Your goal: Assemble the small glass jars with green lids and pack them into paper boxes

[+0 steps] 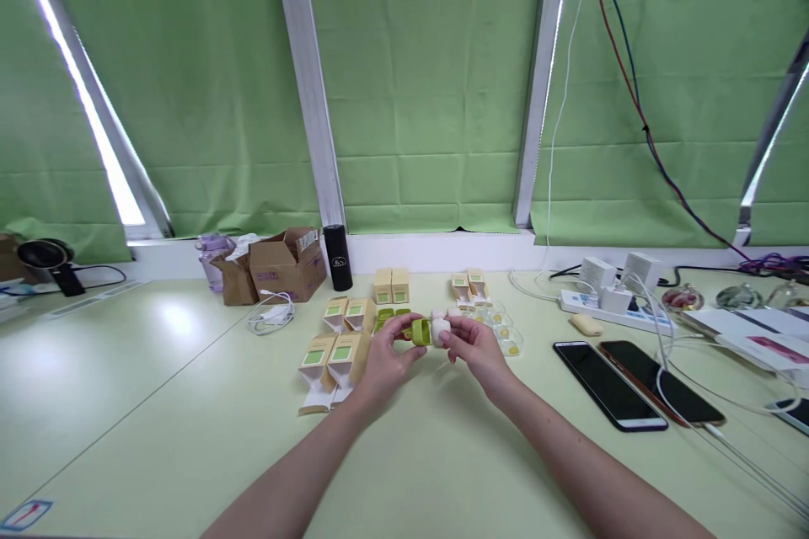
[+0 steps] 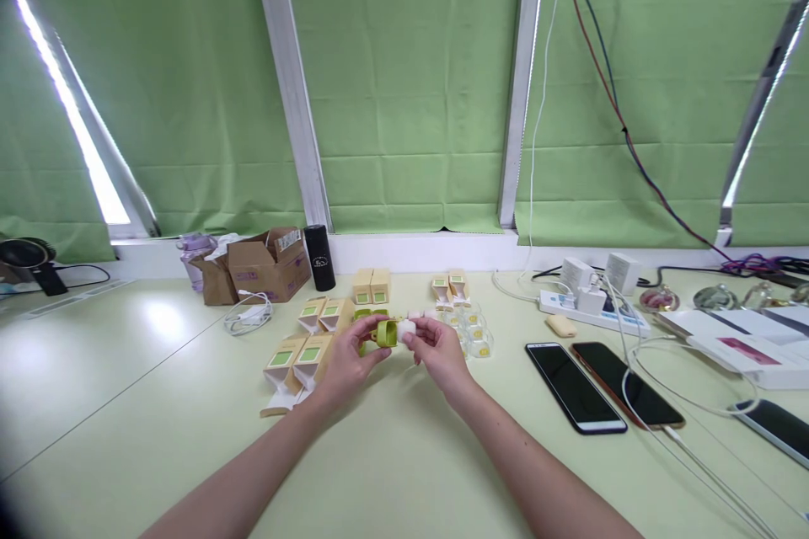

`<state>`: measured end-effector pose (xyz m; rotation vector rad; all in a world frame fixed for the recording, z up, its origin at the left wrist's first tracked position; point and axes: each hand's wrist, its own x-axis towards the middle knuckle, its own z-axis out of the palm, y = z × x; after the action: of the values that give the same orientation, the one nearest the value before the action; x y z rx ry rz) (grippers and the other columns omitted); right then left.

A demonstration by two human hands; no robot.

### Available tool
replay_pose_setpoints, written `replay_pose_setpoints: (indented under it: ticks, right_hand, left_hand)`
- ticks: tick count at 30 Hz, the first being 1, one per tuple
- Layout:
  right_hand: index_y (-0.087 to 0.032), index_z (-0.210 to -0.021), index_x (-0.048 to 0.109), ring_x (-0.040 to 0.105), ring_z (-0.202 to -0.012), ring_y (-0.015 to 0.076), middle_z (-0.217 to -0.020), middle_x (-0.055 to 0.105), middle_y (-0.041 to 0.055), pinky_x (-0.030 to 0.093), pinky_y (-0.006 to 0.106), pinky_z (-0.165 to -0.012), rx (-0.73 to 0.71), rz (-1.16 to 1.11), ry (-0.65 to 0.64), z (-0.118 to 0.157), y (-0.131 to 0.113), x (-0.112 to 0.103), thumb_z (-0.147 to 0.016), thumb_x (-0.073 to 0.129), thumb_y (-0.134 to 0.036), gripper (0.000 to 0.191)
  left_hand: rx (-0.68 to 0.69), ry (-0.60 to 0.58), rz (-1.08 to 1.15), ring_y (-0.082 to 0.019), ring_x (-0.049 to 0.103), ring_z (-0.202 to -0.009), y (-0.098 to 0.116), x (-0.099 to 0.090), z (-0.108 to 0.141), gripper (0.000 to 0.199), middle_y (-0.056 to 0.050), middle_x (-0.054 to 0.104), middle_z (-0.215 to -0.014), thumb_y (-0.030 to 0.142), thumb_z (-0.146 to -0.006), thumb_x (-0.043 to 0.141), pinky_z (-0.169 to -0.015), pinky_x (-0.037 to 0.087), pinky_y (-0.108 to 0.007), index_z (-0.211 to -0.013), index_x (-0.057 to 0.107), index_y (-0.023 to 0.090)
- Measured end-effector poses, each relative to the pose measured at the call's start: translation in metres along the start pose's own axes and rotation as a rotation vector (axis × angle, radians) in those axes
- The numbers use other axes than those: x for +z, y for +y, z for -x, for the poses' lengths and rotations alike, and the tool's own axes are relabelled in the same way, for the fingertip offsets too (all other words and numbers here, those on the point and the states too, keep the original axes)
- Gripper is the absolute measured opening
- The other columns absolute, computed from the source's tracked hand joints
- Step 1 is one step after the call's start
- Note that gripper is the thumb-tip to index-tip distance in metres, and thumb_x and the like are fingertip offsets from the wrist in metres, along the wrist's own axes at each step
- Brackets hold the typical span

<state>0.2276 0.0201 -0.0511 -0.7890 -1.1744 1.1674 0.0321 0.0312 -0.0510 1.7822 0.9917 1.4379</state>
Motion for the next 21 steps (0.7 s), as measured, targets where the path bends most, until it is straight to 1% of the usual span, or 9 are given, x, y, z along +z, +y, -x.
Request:
replay_pose_setpoints:
  ticks: [4,9,12,17,21]
  right_hand:
    - [-0.018,-0.089,0.083,0.054,-0.059,0.0147,-0.072,0.071,0.0031,0.042,0.027,-0.05,-0.041,0.122,-0.015,-0.0001,-0.0005,0.0002,-0.068,0.091,-0.053,0.042]
    - [-0.017,-0.085,0.083,0.051,-0.059,0.0139,-0.065,0.065,0.0,0.042,0.027,-0.057,-0.091,0.234,-0.041,0.0009,-0.0025,-0.0002,-0.074,0.085,-0.051,0.036]
    - [-0.015,-0.084,0.082,0.05,-0.059,0.0141,-0.064,0.063,0.0001,0.042,0.027,-0.055,-0.074,0.25,-0.05,0.0015,-0.0034,-0.0005,-0.073,0.084,-0.053,0.039]
    - [-0.015,-0.084,0.081,0.05,-0.059,0.0142,-0.063,0.061,-0.0001,0.043,0.026,-0.053,-0.049,0.249,-0.06,0.0021,-0.005,-0.0002,-0.072,0.085,-0.055,0.043]
    - [-0.015,-0.083,0.079,0.05,-0.057,0.0142,-0.062,0.062,0.0001,0.044,0.026,-0.052,-0.035,0.232,-0.052,0.0016,-0.0045,0.0012,-0.069,0.086,-0.057,0.044]
  left_hand:
    - [0.036,-0.007,-0.059,-0.029,0.069,-0.112,0.0002,-0.0001,0.0006,0.049,-0.009,0.075,-0.121,0.008,-0.072,0.082,-0.1,0.054,-0.042,-0.118,0.081,0.026]
    - [0.052,-0.039,-0.087,-0.027,0.067,-0.112,0.0025,-0.0003,0.0024,0.053,-0.007,0.072,-0.121,0.006,-0.072,0.08,-0.104,0.053,-0.044,-0.119,0.082,0.03]
    - [0.048,-0.059,-0.104,-0.026,0.066,-0.113,0.0025,-0.0002,0.0035,0.054,-0.006,0.069,-0.121,0.007,-0.074,0.079,-0.107,0.052,-0.045,-0.122,0.081,0.03]
    - [0.068,-0.062,-0.122,-0.027,0.065,-0.117,0.0003,0.0002,0.0056,0.053,-0.007,0.067,-0.122,0.009,-0.076,0.079,-0.108,0.052,-0.046,-0.125,0.08,0.03]
    - [0.082,-0.071,-0.129,-0.027,0.065,-0.114,0.001,-0.0004,0.0058,0.051,-0.008,0.067,-0.121,0.012,-0.078,0.081,-0.108,0.053,-0.047,-0.125,0.08,0.03]
